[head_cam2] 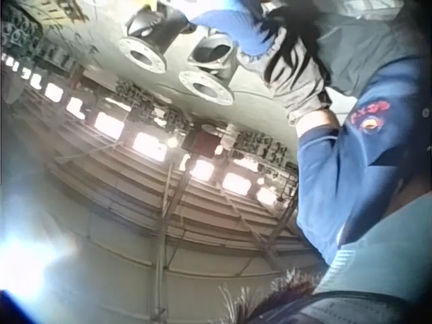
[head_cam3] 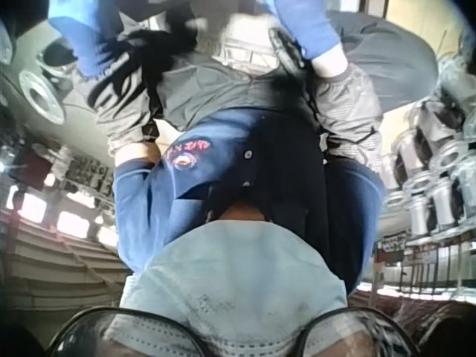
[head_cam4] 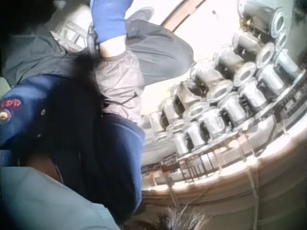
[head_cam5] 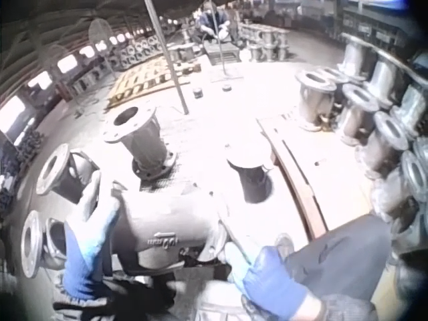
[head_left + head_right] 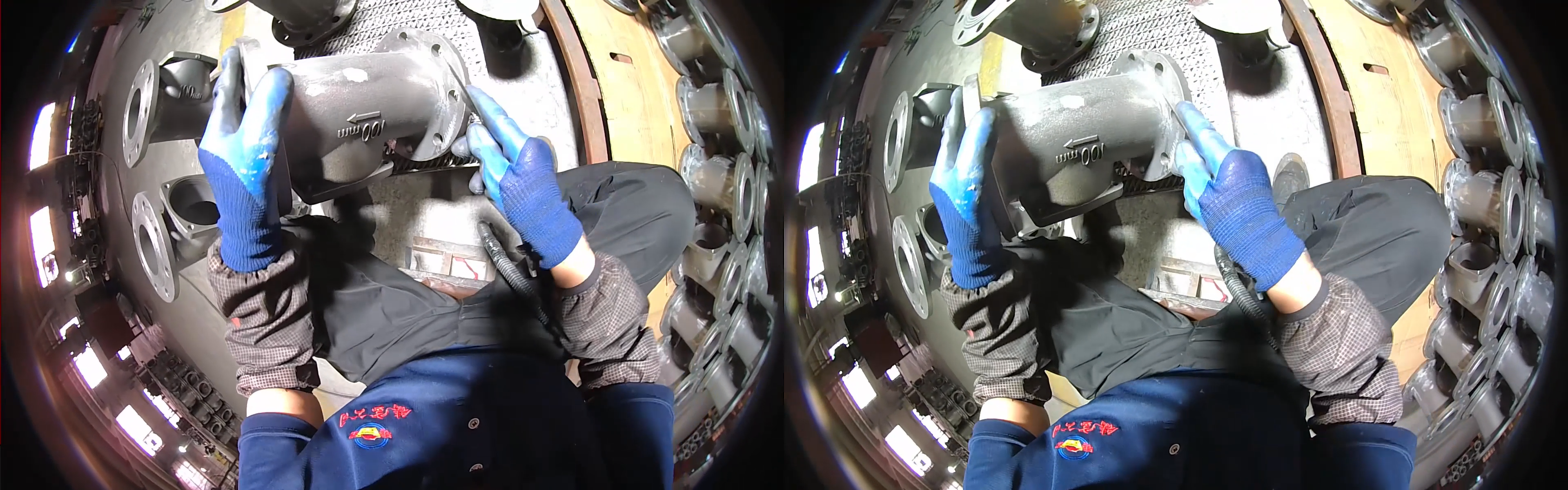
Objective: The person handles several metal castings one by one, turning them over to clear debris from the inner surfaces and bolt holes using a compressed air nozzle.
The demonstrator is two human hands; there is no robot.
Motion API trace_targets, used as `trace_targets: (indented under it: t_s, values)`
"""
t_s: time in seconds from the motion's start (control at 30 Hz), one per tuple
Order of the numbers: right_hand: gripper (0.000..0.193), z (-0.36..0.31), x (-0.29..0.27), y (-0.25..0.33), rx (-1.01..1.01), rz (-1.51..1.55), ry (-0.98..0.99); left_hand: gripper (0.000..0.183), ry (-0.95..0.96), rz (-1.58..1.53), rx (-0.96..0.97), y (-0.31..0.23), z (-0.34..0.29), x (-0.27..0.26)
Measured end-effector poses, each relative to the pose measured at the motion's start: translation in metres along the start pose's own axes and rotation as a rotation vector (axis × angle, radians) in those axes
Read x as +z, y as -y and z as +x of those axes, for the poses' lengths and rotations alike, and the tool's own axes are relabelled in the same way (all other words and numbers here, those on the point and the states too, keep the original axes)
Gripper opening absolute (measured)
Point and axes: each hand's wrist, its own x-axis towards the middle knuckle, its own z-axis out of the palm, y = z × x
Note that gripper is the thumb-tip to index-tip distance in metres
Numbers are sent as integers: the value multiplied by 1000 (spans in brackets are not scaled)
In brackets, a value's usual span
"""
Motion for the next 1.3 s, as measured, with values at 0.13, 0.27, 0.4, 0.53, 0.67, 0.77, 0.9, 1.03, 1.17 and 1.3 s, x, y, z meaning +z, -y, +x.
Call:
trace_targets:
  t_s: [0.13, 0.27, 0.4, 0.53, 0.67, 0.77, 0.9, 1.03, 1.17, 1.3]
  values:
    - [39, 14, 10, -39, -268, -228, -158, 19, 10, -2, -35, -11, 3, -1]
    - [39, 22, 18, -42, -161, -201, -135, 28, 46, 43, -20, -10, -4, -3]
    - [41, 33, 21, -52, -147, -266, -146, 66, 8, -731, -840, -41, 12, -8]
    - [43, 33, 26, -52, -93, -263, -160, 53, 16, -542, -695, -38, 7, -8]
    - [43, 33, 28, -52, -76, -279, -143, 33, 8, -411, -509, -37, 1, -6]
    - [42, 33, 28, -54, -72, -311, -160, 32, 35, -286, -422, -32, 0, -2]
    - [43, 33, 28, -48, -96, -407, -166, 59, 24, -558, -718, -41, 10, -9]
    - [43, 38, 32, -48, -238, -595, -179, 67, 51, -525, -633, -37, 6, -8]
    - [44, 35, 33, -36, -116, -670, -116, 67, 38, -515, -661, -37, 4, -7]
    - [45, 33, 31, -33, -94, -626, -152, 65, 1, -586, -698, -40, 9, -5]
